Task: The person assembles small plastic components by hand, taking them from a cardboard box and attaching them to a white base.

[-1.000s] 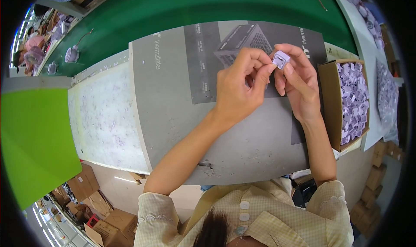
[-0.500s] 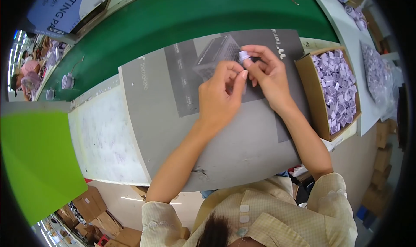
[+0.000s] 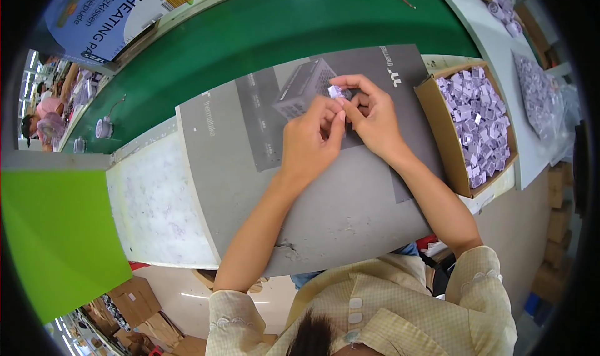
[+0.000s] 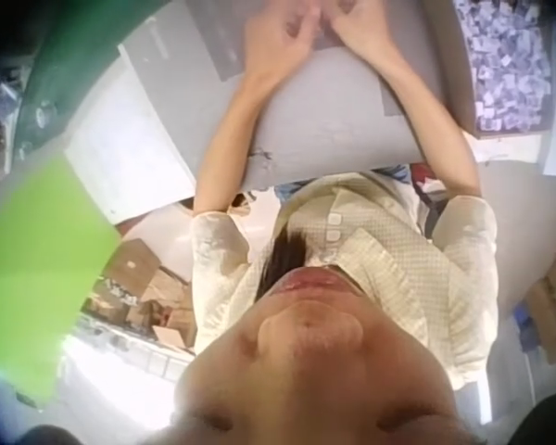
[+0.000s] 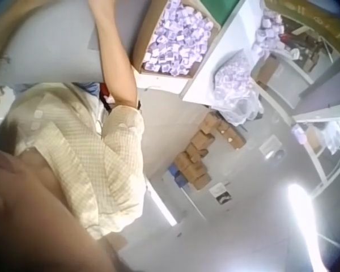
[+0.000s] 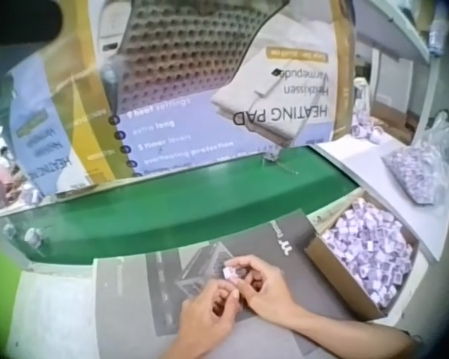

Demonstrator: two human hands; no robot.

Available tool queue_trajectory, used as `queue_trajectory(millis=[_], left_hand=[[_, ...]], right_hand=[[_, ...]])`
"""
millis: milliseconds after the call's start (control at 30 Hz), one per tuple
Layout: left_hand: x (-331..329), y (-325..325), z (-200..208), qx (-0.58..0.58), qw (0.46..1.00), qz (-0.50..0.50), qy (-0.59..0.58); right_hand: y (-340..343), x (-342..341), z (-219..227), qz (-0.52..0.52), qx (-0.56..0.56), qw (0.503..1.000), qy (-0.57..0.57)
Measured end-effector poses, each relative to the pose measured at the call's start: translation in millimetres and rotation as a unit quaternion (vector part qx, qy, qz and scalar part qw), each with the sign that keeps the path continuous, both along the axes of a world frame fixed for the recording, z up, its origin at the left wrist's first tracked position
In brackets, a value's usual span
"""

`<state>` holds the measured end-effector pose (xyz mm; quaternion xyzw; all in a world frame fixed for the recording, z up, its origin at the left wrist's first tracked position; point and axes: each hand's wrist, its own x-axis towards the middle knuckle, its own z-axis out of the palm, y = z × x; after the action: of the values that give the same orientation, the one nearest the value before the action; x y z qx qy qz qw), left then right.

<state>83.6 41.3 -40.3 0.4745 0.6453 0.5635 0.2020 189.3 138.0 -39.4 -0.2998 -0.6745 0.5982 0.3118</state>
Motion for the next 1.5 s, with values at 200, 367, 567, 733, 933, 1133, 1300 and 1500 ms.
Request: queue_trajectory(millis=[200, 367, 567, 733, 933, 1133, 1300, 1500], left_hand=[[-0.4, 1.2, -0.2, 0.009, 1.000, -0.001, 0.003], [-1.0, -0.6, 1.0, -0.003, 1.000, -0.006, 0.008], [-1.2, -2.1, 2.2, -0.010, 1.000, -0.005, 0.009], [-1.8, -1.2, 0.5, -0.004, 1.000, -0.005, 0.011], [-2.3, -0.9, 3.5, 0.004, 1.000, -0.010, 0.004], [-2.6, -0.1, -1.1, 0.015, 1.000, -0.018, -0.006], [-0.9, -1.3, 1.0, 0.019, 0.999, -0.019, -0.035], [-1.7, -3.0, 3.7, 0.018, 0.999, -0.020, -0.033]], right_hand=[[2.6, -0.5, -1.1, 0.004, 0.007, 1.000, 0.013], [2.0, -0.5, -0.6, 0.005, 0.020, 1.000, 0.012], [-0.1, -1.5, 0.8, 0.005, 0.016, 1.000, 0.012], [0.6, -1.4, 0.1, 0.008, 0.010, 1.000, 0.011], [2.0, -0.9, -0.6, 0.014, 0.016, 1.000, 0.017], [1.2, -1.0, 2.0, 0.019, 0.022, 0.999, 0.013], [-1.4, -0.5, 4.9, 0.013, -0.006, 1.000, 0.006], [-2.3, -2.3, 3.5, 0.012, -0.006, 1.000, 0.010]])
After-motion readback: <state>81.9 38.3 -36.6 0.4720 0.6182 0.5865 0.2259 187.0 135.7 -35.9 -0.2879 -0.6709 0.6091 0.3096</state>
